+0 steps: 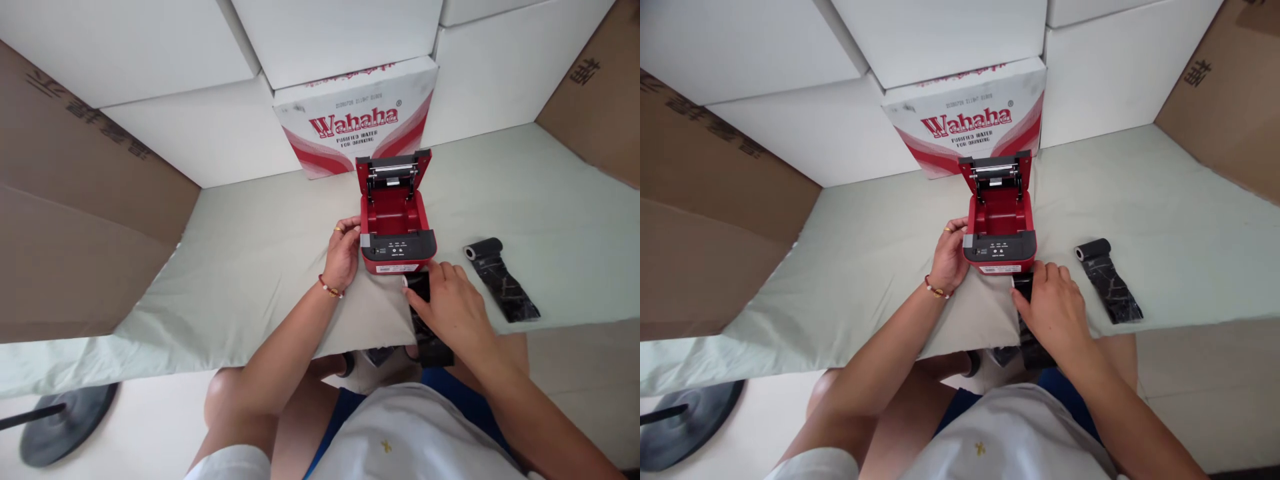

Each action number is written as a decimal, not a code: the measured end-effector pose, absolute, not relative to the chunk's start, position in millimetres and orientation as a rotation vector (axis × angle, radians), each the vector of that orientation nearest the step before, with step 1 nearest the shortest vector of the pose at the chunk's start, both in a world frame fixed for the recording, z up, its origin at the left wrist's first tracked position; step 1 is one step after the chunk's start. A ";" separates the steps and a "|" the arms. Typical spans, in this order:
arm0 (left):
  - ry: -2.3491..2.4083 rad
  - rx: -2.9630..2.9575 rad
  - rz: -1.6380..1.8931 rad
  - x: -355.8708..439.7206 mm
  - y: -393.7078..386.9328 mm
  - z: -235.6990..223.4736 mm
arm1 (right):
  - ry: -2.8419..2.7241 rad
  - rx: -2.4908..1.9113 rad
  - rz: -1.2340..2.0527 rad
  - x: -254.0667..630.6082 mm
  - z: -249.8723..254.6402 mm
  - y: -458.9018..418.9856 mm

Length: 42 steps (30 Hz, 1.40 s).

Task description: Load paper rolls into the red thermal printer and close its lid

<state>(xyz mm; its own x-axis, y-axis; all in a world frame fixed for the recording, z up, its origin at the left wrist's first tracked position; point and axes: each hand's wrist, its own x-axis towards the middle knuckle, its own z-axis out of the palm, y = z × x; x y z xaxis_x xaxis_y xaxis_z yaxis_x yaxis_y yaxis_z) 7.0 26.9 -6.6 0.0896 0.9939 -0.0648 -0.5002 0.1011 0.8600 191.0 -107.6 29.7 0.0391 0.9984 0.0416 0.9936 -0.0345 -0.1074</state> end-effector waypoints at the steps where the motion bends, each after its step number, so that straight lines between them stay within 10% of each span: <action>1: 0.807 0.793 1.299 6.9 26.8 -6.8 | -2.104 -2.186 0.097 197.6 33.3 -108.6; 8: 0.807 0.773 1.309 7.8 26.4 -7.0 | -1.858 -1.720 0.745 256.5 117.7 -106.6; 18: 0.895 0.843 1.291 5.7 26.8 -11.0 | -2.188 -2.096 0.132 178.2 127.0 12.3; 42: 0.818 2.316 1.503 -3.9 -17.4 17.0 | -2.421 -2.130 -0.077 177.3 116.5 30.4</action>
<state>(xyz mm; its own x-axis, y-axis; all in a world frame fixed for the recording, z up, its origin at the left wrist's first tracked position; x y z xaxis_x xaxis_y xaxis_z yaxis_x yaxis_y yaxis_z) -3.9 -17.4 17.0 0.3061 0.5841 0.7517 0.3139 -0.8074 0.4996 177.3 30.4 116.5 -0.1258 0.9916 -0.0314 0.9876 0.1282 0.0910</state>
